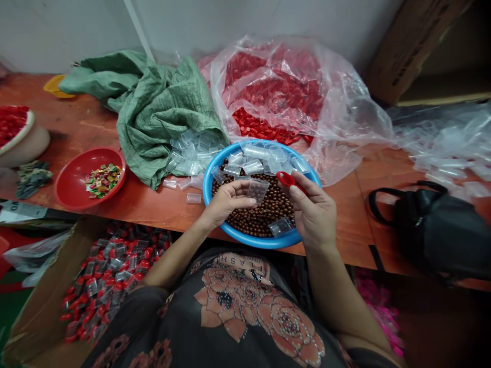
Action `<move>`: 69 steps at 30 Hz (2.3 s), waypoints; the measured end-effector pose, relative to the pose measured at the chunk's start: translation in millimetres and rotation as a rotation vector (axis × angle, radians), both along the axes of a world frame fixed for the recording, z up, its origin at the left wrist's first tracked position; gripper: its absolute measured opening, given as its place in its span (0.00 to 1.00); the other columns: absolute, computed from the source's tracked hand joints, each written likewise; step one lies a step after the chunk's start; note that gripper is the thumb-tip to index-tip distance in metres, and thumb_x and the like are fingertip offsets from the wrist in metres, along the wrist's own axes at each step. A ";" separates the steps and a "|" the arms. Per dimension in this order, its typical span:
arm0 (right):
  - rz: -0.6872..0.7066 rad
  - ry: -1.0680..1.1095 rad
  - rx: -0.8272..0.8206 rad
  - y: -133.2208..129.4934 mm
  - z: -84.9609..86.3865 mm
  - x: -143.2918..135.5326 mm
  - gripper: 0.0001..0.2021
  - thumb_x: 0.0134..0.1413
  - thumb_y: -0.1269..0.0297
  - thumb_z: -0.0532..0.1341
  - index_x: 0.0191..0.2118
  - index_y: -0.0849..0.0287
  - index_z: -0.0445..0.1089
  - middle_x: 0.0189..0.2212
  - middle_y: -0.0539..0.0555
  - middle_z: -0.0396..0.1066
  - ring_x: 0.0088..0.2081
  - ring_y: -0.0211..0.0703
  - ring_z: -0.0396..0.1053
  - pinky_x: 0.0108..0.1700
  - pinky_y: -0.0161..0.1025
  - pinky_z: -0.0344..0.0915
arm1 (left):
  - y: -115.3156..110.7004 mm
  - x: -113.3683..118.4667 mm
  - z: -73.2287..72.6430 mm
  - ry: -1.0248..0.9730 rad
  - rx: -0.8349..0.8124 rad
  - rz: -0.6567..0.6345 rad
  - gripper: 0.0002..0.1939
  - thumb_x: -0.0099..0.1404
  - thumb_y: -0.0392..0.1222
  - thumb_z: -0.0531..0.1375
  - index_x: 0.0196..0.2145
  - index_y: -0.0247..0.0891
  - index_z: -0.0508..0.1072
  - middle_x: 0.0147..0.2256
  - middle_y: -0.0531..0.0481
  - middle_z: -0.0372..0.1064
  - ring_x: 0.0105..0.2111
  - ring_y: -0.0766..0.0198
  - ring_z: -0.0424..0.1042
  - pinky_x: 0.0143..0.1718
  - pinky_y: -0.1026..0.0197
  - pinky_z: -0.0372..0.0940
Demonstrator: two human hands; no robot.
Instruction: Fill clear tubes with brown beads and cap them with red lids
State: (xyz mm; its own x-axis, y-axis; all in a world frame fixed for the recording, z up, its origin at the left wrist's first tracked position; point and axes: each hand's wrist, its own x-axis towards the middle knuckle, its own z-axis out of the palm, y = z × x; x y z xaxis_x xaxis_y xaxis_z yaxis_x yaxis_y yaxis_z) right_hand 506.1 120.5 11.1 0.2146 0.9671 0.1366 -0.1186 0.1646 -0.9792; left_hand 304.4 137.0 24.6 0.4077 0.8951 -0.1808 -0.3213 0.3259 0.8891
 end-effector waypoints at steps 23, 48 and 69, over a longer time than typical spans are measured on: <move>0.072 -0.522 0.318 -2.9 16.4 -3.7 0.19 0.61 0.69 0.62 0.55 0.44 0.73 0.52 0.48 0.76 0.54 0.45 0.74 0.60 0.51 0.70 | 0.5 -3.9 5.4 -0.061 -0.097 -0.073 0.19 0.56 0.45 0.71 0.46 0.38 0.81 0.46 0.43 0.78 0.43 0.60 0.77 0.44 0.58 0.73; 0.260 -0.465 0.330 -3.1 11.5 4.6 0.11 0.60 0.72 0.64 0.44 0.49 0.77 0.43 0.51 0.80 0.45 0.41 0.77 0.50 0.43 0.74 | -8.1 -5.7 4.7 0.226 0.139 -0.084 0.17 0.59 0.43 0.66 0.45 0.35 0.81 0.42 0.43 0.80 0.38 0.62 0.78 0.46 0.57 0.72; 0.188 -1.000 0.495 -9.7 -3.3 -11.2 0.33 0.52 0.56 0.70 0.61 0.57 0.60 0.52 0.63 0.72 0.53 0.56 0.71 0.55 0.56 0.69 | -14.8 14.6 -4.6 -0.011 -0.119 0.108 0.20 0.61 0.58 0.64 0.35 0.35 0.79 0.30 0.48 0.77 0.30 0.65 0.74 0.35 0.64 0.69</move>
